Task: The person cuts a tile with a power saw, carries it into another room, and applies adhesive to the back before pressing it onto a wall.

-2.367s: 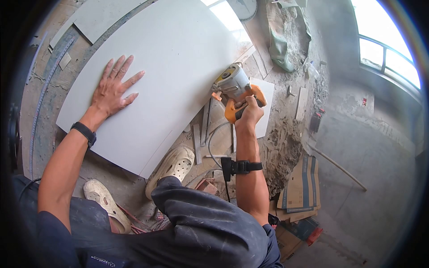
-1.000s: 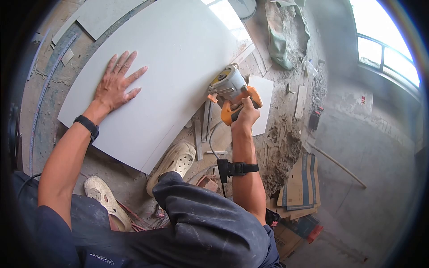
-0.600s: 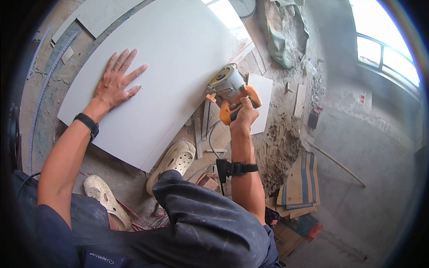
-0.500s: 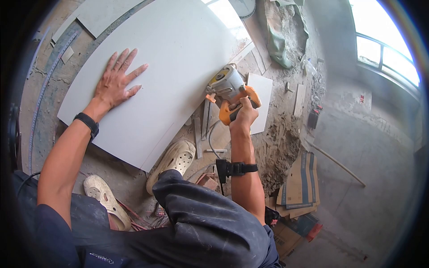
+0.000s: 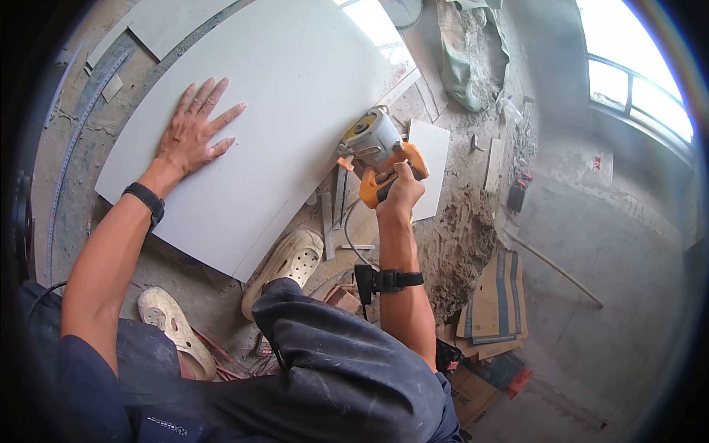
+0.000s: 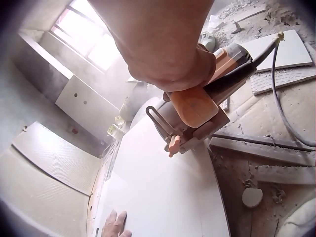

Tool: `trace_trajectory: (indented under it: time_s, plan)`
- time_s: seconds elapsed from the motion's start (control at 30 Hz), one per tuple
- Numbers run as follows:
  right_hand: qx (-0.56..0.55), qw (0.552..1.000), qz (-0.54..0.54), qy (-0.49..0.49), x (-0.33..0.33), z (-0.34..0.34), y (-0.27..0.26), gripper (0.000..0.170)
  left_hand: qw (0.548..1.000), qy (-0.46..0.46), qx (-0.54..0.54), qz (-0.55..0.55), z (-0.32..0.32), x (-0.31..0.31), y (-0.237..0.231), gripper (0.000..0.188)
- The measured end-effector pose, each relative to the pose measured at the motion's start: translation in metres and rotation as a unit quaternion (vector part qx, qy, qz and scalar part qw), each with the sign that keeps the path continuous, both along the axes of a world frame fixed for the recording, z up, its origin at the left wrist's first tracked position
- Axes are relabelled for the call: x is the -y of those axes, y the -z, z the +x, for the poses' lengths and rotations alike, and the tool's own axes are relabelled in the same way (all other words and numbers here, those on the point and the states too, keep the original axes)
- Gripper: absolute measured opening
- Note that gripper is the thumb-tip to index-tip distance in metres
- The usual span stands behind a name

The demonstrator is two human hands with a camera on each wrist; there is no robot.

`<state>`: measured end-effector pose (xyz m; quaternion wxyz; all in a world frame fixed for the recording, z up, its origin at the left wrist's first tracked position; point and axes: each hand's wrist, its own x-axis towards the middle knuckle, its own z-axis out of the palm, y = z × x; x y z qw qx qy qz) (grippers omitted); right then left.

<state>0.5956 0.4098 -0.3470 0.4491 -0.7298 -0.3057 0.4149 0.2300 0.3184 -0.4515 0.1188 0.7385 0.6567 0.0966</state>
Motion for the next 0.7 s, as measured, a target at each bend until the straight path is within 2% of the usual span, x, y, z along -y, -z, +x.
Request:
trace_trajectory:
  time_s: [0.17,0.27,0.5,0.57,0.7]
  plan:
    - [-0.005,1.000,-0.002,-0.007,0.003,0.003,0.001,0.016,1.000,0.000,-0.006,-0.008,0.001,0.000,-0.002,0.067]
    - [0.008,1.000,0.001,-0.007,0.005,-0.001,-0.001,0.011,1.000,0.001,-0.004,-0.007,0.000,0.000,-0.002,0.067]
    - [-0.002,1.000,0.002,-0.001,0.011,0.002,0.001,0.011,1.000,0.001,-0.002,-0.001,0.001,0.000,-0.004,0.067]
    - [-0.002,1.000,-0.001,-0.004,0.012,0.001,0.000,0.018,1.000,0.002,-0.010,-0.012,0.001,0.000,-0.006,0.066]
    - [-0.002,1.000,-0.002,-0.013,0.016,0.001,0.000,0.019,1.000,0.001,-0.021,-0.013,0.002,0.000,-0.006,0.065]
